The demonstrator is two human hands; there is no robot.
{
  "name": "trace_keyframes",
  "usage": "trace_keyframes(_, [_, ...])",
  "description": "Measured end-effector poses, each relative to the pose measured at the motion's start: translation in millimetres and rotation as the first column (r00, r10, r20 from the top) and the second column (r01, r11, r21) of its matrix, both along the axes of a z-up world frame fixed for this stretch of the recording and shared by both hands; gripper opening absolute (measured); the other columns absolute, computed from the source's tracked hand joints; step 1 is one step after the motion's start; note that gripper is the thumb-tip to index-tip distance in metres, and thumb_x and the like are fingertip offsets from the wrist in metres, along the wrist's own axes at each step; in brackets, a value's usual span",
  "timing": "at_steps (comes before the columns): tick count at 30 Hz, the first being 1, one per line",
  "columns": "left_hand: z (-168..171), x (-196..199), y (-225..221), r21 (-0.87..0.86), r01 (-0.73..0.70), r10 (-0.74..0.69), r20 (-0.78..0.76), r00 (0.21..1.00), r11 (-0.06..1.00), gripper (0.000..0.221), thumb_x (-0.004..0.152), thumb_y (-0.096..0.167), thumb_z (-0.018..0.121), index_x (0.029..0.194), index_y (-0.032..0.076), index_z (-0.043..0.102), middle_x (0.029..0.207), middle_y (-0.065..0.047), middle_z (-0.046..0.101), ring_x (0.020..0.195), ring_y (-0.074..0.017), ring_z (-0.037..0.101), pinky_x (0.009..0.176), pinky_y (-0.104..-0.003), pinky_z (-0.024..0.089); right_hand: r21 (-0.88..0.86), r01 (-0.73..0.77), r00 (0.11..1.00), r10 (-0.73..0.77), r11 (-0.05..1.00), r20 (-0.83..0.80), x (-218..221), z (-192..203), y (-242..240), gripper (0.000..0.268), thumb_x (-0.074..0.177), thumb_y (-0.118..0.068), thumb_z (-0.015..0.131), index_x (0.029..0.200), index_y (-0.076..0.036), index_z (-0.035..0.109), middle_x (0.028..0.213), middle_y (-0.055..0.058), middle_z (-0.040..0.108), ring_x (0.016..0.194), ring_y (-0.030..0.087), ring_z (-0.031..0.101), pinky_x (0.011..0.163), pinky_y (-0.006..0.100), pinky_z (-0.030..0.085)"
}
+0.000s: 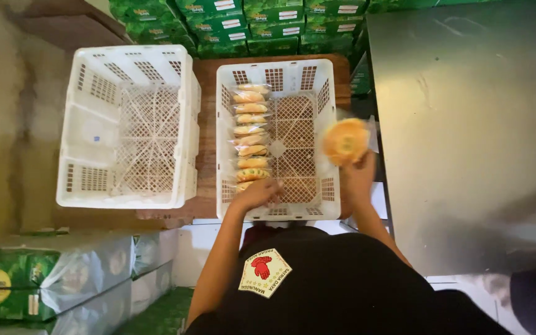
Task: The person picks up individually wrapped bread items from a metal table and arranges them into a plastic crate.
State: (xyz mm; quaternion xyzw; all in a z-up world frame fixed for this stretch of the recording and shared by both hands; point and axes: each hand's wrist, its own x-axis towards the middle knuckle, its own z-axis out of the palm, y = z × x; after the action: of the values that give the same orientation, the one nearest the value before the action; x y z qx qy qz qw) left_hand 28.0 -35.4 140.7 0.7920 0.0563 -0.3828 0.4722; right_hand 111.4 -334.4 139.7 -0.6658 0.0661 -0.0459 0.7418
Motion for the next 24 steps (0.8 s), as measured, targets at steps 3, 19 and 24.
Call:
trace_keyframes(3, [3,3,12,-0.568,-0.374,0.337,-0.174,0.925,0.733,0.068,0.100,0.066,0.041,0.128,0.007,0.063,0.113,-0.010,0.073,0.097,-0.0203,0.074,0.083,-0.040,0.062,-0.290,-0.098,0.972,0.154,0.952,0.175,-25,31,50,0.038,0.091,-0.010,0.075,0.122,-0.007,0.053,0.121,0.010,0.061,0.112,0.023,0.064,0.094,0.039,0.058])
trace_keyframes(19, [-57,-27,75,-0.244,-0.101,0.198,0.414,0.888,0.964,0.057,0.078,0.018,0.082,0.129,0.001,0.064,0.121,-0.014,0.069,0.109,-0.0252,0.066,0.095,-0.037,0.052,0.019,-0.539,0.816,0.527,0.842,-0.237,-73,-71,89,0.080,0.078,-0.018,0.080,0.146,-0.010,0.039,0.135,0.015,0.055,0.124,0.027,0.060,0.095,0.043,0.057])
trace_keyframes(24, [-63,-44,66,-0.059,-0.024,0.058,0.678,0.733,0.998,0.047,0.073,0.011,0.079,0.118,0.006,0.067,0.116,-0.017,0.071,0.109,-0.0341,0.065,0.094,-0.043,0.051,-0.156,-0.694,0.709,0.630,0.703,-0.317,-68,-96,97,0.046,0.087,-0.018,0.079,0.127,-0.002,0.062,0.116,0.013,0.072,0.108,0.022,0.070,0.094,0.036,0.058])
